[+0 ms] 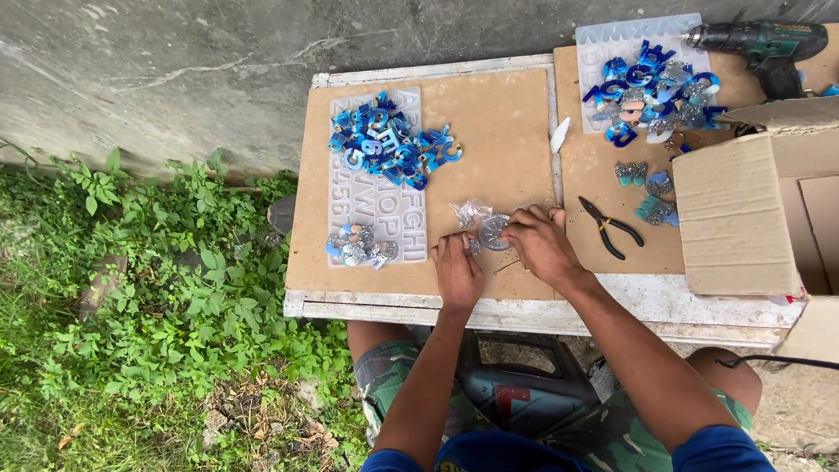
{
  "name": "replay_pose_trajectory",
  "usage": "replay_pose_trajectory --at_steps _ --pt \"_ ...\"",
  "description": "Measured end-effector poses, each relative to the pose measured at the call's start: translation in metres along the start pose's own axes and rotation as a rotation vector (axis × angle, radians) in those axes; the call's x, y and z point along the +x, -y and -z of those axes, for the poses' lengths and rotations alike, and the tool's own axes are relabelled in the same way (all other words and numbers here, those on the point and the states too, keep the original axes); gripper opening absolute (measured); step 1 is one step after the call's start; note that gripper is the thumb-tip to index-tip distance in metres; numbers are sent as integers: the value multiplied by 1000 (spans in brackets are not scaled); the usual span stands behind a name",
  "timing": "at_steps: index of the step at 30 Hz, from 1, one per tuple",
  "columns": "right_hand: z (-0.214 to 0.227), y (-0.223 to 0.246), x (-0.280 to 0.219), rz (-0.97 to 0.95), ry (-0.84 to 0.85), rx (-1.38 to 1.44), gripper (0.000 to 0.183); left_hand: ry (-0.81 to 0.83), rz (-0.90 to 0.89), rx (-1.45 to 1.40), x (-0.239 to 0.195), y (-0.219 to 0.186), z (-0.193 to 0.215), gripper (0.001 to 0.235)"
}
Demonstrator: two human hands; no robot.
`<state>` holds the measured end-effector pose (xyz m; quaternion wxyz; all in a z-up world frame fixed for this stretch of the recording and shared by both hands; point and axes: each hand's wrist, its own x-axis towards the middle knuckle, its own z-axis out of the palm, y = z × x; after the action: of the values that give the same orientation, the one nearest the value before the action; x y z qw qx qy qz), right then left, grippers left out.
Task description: Assembling decorative keychains by attaching metal rings to charms using pliers.
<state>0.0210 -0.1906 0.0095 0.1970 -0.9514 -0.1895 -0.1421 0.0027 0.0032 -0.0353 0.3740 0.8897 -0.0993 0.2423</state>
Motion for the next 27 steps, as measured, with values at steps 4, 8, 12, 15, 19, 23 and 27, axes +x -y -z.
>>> replay_pose_trajectory --at_steps 4,8,12,15,19,23,27 --pt "-5 -4 -1 32 14 -63 5 1 -5 2 -2 2 1 17" --pt "-6 -4 -2 48 27 -88 4 2 -10 -14 -7 12 -8 17" --pt "-5 -1 -3 44 27 -75 3 28 -19 -43 -4 1 0 18" --pt "-5 0 -2 47 22 -50 3 20 -24 -49 -2 1 0 18" --pt "-2 3 -3 46 20 -33 4 4 -30 -41 -1 -2 2 16" --pt "-3 3 -3 45 0 -6 5 5 -19 -24 -5 4 -3 17" --pt "-2 6 -5 52 1 -9 5 -6 -5 -1 -6 7 -4 15"
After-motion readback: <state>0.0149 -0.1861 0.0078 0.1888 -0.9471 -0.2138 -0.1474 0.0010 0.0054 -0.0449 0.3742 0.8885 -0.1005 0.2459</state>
